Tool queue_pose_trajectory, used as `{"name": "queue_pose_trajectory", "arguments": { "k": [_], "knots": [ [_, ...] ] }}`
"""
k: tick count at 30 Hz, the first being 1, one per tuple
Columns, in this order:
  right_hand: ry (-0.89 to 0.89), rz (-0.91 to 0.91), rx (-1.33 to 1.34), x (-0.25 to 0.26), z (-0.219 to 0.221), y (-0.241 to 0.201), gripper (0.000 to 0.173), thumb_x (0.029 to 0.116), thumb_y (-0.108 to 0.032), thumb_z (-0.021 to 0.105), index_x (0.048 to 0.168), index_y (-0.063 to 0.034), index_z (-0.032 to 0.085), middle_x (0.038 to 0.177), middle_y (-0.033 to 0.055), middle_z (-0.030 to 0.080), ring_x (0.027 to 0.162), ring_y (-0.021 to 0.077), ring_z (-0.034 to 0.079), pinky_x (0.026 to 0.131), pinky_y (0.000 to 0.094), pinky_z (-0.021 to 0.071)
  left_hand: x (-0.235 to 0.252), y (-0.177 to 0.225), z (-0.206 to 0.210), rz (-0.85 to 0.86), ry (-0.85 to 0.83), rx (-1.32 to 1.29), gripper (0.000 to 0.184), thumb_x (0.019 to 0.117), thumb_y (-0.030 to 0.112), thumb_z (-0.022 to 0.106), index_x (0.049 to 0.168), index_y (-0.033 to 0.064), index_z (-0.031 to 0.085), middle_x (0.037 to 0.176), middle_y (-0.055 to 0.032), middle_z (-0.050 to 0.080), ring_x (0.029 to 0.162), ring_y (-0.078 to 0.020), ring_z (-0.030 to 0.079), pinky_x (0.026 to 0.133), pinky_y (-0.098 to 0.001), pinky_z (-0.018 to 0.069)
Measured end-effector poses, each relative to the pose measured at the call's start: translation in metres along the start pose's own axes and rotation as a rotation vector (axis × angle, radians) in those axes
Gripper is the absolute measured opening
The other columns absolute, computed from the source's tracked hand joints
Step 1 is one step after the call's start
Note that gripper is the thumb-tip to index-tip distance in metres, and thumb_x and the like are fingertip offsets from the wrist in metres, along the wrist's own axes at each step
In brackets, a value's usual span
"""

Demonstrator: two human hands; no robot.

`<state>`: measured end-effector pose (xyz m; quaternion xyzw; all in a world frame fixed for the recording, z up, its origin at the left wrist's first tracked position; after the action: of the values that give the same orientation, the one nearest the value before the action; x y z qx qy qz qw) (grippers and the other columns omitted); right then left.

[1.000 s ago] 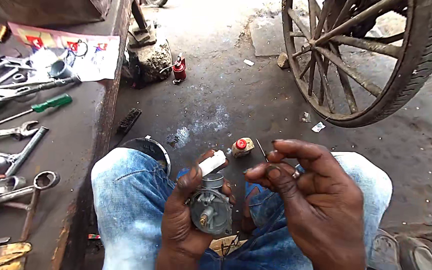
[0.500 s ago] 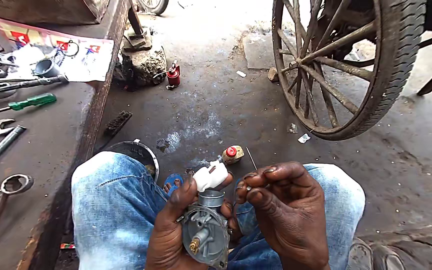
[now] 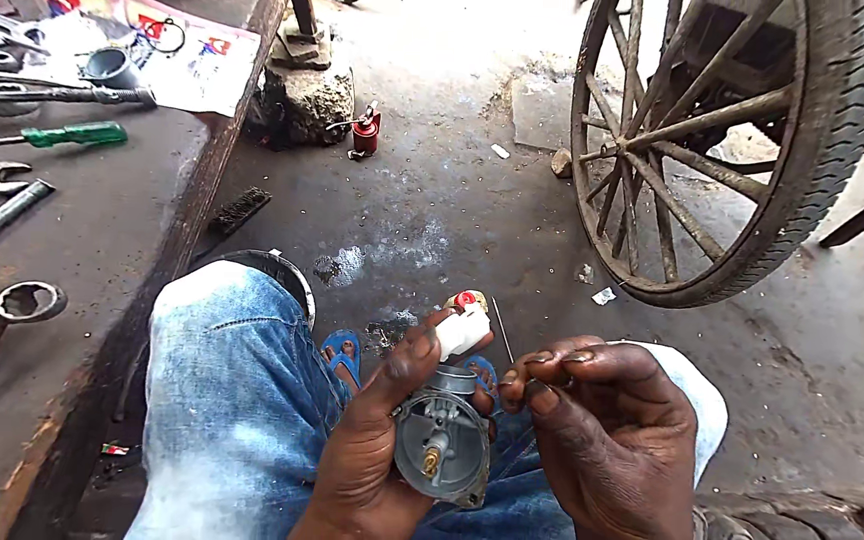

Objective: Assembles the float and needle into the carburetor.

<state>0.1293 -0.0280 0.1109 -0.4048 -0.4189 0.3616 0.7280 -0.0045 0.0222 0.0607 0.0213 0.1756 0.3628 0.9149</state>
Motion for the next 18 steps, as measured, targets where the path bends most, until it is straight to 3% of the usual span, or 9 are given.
{"name": "queue_pose_trajectory", "arguments": {
  "k": [7,12,18],
  "knots": [
    [0.016,-0.032,-0.074,0.001,0.003,-0.004,0.023,0.0876,-0.005,0.079,0.109,-0.0111,0.074,0.1,0.0073,0.076,0.086,0.0162,0.076,0.075,0.0287,0.0657,-0.001,-0.004,0.0,-0.04,-0.01,-0.037,0.035,0.0896,0.027,0.075,0.119,0.0077,0.072,0.102,-0.0168,0.072,0.087,-0.0233,0.074,0.079,-0.0386,0.0636],
    [0.071,-0.091,-0.144,0.003,0.007,-0.011,0.034,0.0844,-0.006,0.082,0.114,-0.0137,0.069,0.101,0.0036,0.073,0.085,0.0142,0.075,0.075,0.0284,0.0664,-0.001,-0.004,-0.001,-0.05,-0.008,-0.033,0.036,0.091,0.028,0.074,0.122,0.0102,0.072,0.111,-0.0175,0.072,0.088,-0.0235,0.075,0.078,-0.0369,0.0635],
    [0.071,-0.165,-0.247,0.004,0.008,-0.017,0.028,0.0843,-0.005,0.082,0.11,-0.0128,0.073,0.099,0.0033,0.076,0.088,0.0132,0.075,0.078,0.0261,0.0653,-0.001,-0.004,0.0,-0.044,-0.027,-0.035,0.033,0.0927,0.027,0.072,0.121,0.0088,0.072,0.109,-0.0175,0.072,0.09,-0.0238,0.074,0.08,-0.0377,0.0632]
  ]
}}
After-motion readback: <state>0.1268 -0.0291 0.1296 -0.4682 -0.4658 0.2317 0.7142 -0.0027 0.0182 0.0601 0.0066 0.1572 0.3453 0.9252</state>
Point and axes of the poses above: each hand's wrist, its own x-axis towards the middle knuckle, its own z-axis out of the palm, y = z × x, the point moved 6 cm from there along x, towards the middle knuckle
